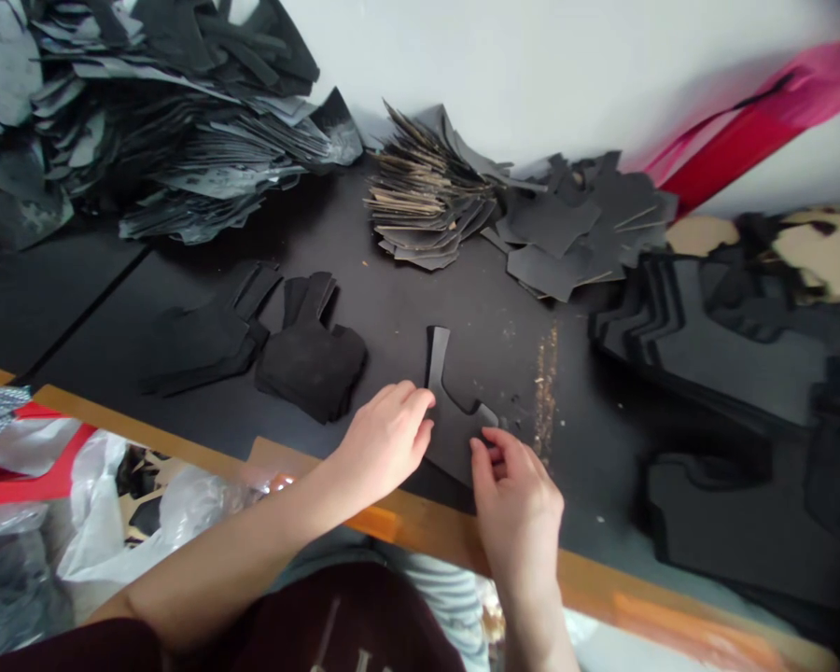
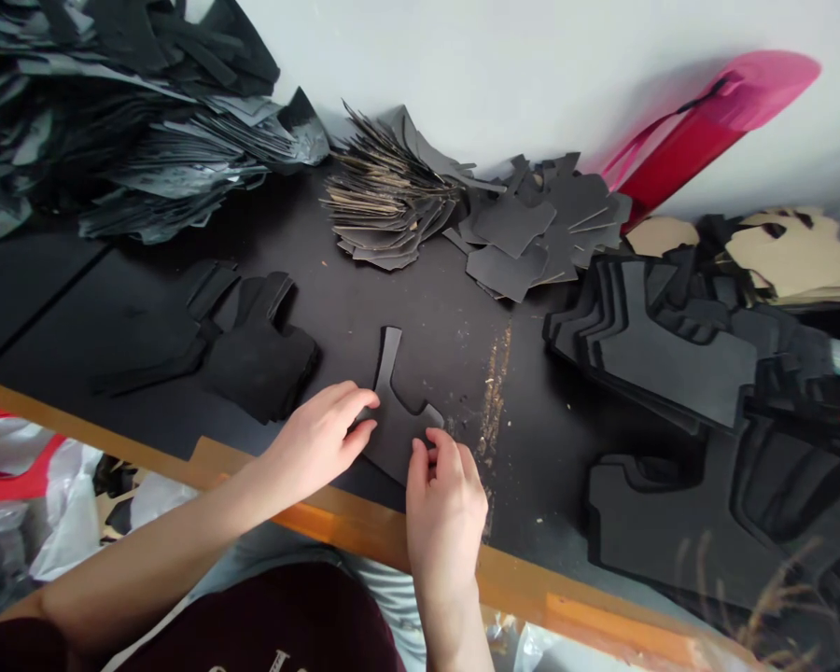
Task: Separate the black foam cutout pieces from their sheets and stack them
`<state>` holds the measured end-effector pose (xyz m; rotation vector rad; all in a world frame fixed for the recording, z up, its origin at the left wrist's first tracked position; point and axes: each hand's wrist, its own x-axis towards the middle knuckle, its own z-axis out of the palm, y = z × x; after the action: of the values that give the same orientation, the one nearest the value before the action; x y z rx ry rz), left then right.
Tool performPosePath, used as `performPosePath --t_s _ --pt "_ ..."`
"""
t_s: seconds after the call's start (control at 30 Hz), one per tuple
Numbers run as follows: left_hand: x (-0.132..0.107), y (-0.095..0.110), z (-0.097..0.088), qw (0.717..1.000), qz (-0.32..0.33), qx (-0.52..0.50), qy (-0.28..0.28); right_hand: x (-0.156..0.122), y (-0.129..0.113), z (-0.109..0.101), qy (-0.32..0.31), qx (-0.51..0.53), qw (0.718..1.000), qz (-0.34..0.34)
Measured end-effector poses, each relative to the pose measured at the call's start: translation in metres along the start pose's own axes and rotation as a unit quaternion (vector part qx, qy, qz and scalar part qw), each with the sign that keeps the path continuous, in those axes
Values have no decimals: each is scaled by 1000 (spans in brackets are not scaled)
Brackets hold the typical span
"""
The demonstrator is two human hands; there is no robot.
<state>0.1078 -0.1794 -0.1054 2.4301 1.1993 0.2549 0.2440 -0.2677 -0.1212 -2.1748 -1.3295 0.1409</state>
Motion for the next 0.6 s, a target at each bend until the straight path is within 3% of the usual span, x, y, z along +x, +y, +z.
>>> performPosePath --t_s 0.6 --pt "8 2 -4 997 -1 72 -25 7 -3 -4 -70 17 995 65"
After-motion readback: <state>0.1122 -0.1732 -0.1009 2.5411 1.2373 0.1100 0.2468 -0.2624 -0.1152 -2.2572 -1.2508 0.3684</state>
